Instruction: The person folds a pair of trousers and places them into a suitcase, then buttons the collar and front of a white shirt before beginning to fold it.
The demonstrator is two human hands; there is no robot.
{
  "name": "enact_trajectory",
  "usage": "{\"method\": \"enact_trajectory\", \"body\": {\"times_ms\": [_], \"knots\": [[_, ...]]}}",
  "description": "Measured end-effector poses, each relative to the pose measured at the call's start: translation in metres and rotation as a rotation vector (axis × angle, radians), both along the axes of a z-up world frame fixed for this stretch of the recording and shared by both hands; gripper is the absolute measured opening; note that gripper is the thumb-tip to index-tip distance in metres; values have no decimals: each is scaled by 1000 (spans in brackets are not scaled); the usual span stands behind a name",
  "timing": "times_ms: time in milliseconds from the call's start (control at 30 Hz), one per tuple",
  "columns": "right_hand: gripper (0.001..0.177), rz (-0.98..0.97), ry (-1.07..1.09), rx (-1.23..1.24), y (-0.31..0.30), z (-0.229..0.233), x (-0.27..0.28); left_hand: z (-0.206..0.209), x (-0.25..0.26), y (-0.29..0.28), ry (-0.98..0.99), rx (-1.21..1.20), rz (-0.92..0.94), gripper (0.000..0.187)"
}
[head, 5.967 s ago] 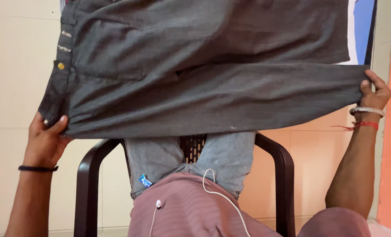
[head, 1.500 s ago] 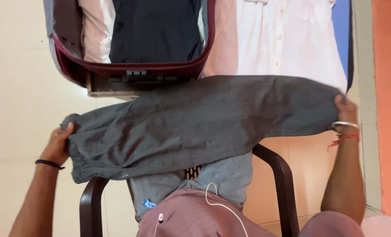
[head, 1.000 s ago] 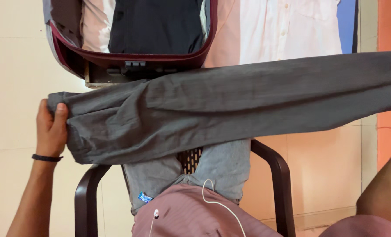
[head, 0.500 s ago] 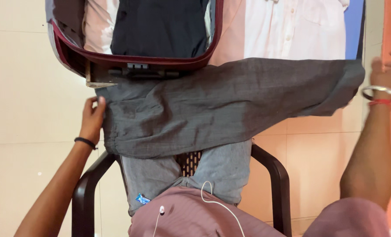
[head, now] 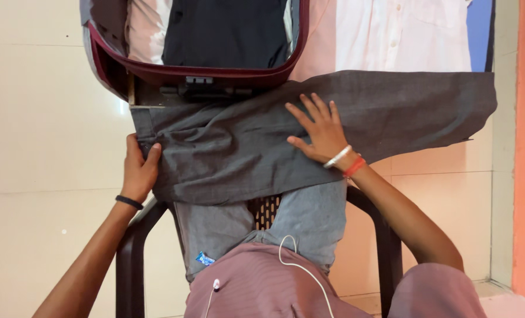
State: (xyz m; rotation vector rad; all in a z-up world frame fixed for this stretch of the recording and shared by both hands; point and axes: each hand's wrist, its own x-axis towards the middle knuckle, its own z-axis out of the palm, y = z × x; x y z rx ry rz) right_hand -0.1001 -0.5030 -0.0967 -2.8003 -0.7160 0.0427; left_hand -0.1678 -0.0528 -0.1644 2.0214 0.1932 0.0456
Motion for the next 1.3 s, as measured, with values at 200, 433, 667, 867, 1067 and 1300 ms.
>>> {"method": "enact_trajectory", "body": {"times_ms": [200,433,667,867,1067,1300], "knots": [[76,0,33,-89,0,-12,3,6,5,1,-2,148,58,28],[69,-403,-143,117,-123,-31,-14,22,4,35,-34,249,86,27],[68,-1153,-214,841,-315,-100,-20,-7,16,78,-28,253,140,22],[64,-1533,127,1433,-343,-111,-38,-42,27,90,-132,397,118,20],[67,-1383,189,1253,-353,-104,-44,-50,38,116,-35,364,190,23],[61,-1315,212,1353,-332,-97,-48,-96,43,115,67,320,195,26]]}}
